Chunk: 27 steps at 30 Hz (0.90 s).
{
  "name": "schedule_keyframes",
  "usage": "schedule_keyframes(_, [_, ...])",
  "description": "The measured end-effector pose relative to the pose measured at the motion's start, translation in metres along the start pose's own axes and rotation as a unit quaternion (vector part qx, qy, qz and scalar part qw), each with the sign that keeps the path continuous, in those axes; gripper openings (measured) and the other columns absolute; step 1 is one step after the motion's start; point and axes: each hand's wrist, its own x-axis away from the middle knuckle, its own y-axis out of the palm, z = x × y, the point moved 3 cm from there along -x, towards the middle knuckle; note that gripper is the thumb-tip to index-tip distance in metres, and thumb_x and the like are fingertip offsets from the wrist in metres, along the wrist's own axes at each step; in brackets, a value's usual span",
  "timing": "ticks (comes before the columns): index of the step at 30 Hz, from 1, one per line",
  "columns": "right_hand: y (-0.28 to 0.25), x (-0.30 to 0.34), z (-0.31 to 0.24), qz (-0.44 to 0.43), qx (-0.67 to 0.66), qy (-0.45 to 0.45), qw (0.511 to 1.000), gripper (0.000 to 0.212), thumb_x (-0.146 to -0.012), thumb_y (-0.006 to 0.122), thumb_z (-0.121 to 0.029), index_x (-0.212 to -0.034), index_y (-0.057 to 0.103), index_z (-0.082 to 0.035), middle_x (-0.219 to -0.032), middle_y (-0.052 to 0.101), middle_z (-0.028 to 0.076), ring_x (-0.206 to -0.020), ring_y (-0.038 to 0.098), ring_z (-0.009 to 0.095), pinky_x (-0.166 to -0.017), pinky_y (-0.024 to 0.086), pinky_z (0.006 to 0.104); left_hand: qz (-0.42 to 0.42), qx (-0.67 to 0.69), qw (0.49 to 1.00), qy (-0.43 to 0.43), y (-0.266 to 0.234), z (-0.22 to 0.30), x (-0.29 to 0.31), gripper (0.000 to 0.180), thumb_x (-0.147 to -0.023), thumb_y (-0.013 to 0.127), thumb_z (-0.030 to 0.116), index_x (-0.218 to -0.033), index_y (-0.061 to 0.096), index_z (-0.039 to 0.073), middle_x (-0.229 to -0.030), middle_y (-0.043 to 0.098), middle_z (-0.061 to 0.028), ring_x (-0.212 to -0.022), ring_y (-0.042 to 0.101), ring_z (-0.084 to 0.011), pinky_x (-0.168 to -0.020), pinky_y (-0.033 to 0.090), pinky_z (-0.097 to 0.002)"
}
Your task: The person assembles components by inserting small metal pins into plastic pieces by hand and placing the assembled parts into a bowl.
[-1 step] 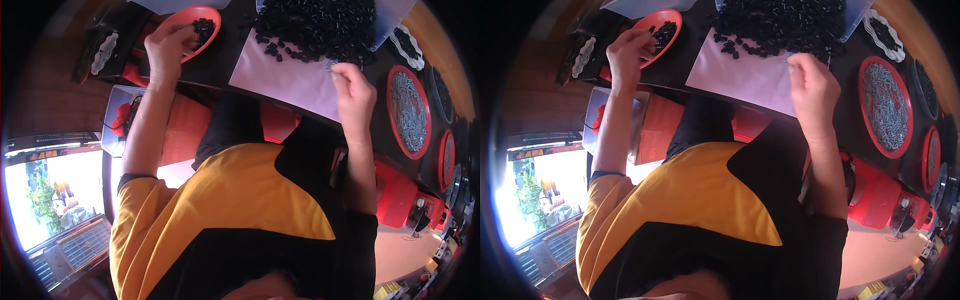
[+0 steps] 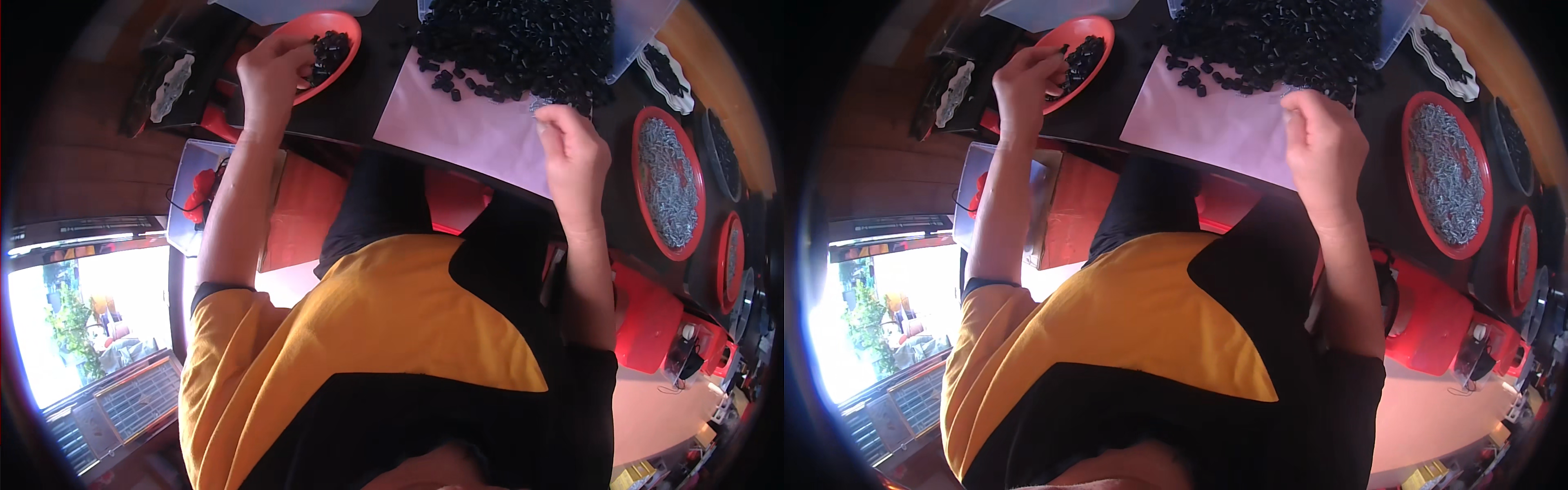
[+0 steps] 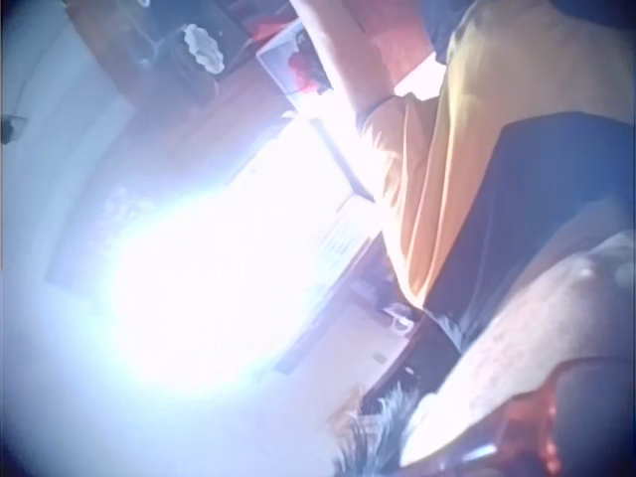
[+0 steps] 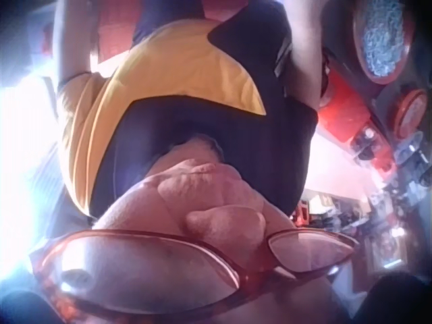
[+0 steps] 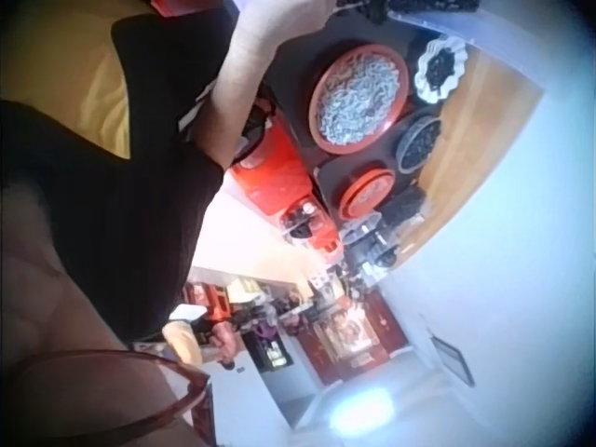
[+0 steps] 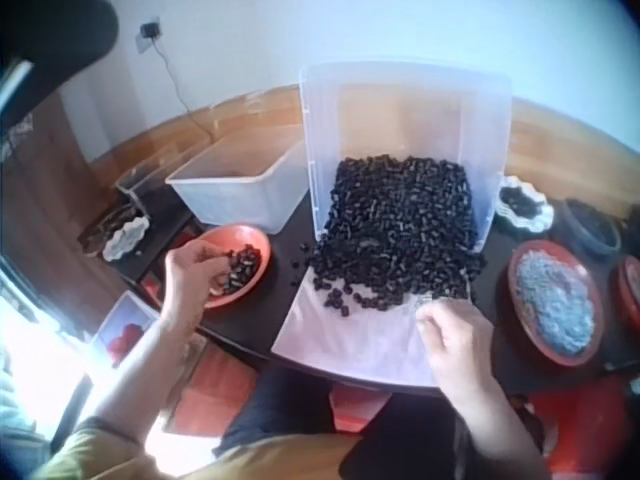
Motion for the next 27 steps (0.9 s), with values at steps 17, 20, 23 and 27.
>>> schedule_keyframes(17, [0.003, -0.001, -0.003, 0.009, -0.176, 0.095, 0.98, 0.012, -0.081, 0.069, 0.003, -0.092, 0.068, -0.001, -0.081, 0.071, 0.006, -0.072, 0.067, 0.012, -0.066, 0.051, 0.0258, -0.173, -0.241, 0.836, 0.461, 0.172, 0.035, 0.068, 0.007, -0.07, 0.069, 0.01, -0.076, 0.066, 0.008, -0.082, 0.059, -0.0069, -0.084, 0.06, -0.0263, -0.067, 0.054, -0.0374])
schedule_keyframes(20, [0.004, 0.0, 0.0, 0.008, -0.224, 0.134, 0.965, 0.012, -0.082, 0.069, 0.003, -0.093, 0.068, -0.001, -0.082, 0.072, 0.005, -0.073, 0.066, 0.009, -0.067, 0.051, 0.0244, -0.165, -0.263, 0.824, 0.475, 0.175, 0.037, 0.07, 0.005, -0.07, 0.068, 0.01, -0.073, 0.065, 0.008, -0.082, 0.059, -0.0078, -0.083, 0.061, -0.0263, -0.065, 0.054, -0.037])
schedule_keyframes(23, [0.009, 0.0, -0.002, -0.01, -0.239, 0.147, 0.96, 0.014, -0.083, 0.068, 0.003, -0.097, 0.069, -0.001, -0.087, 0.073, 0.005, -0.078, 0.066, 0.008, -0.072, 0.052, 0.0232, -0.17, -0.193, 0.864, 0.433, 0.169, 0.04, 0.074, 0.006, -0.076, 0.069, 0.01, -0.079, 0.066, 0.006, -0.082, 0.061, -0.0067, -0.08, 0.062, -0.0237, -0.064, 0.053, -0.035])
schedule_keyframes(27, [0.014, -0.001, -0.014, -0.002, -0.377, 0.151, 0.914, 0.016, -0.086, 0.067, 0.004, -0.102, 0.069, 0.002, -0.095, 0.072, 0.006, -0.086, 0.066, 0.009, -0.078, 0.051, 0.0226, -0.32, 0.146, 0.936, -0.016, 0.153, 0.062, 0.083, 0.011, -0.088, 0.068, 0.011, -0.088, 0.066, -0.001, -0.079, 0.064, -0.0061, -0.068, 0.06, -0.0161, -0.058, 0.047, -0.0281])
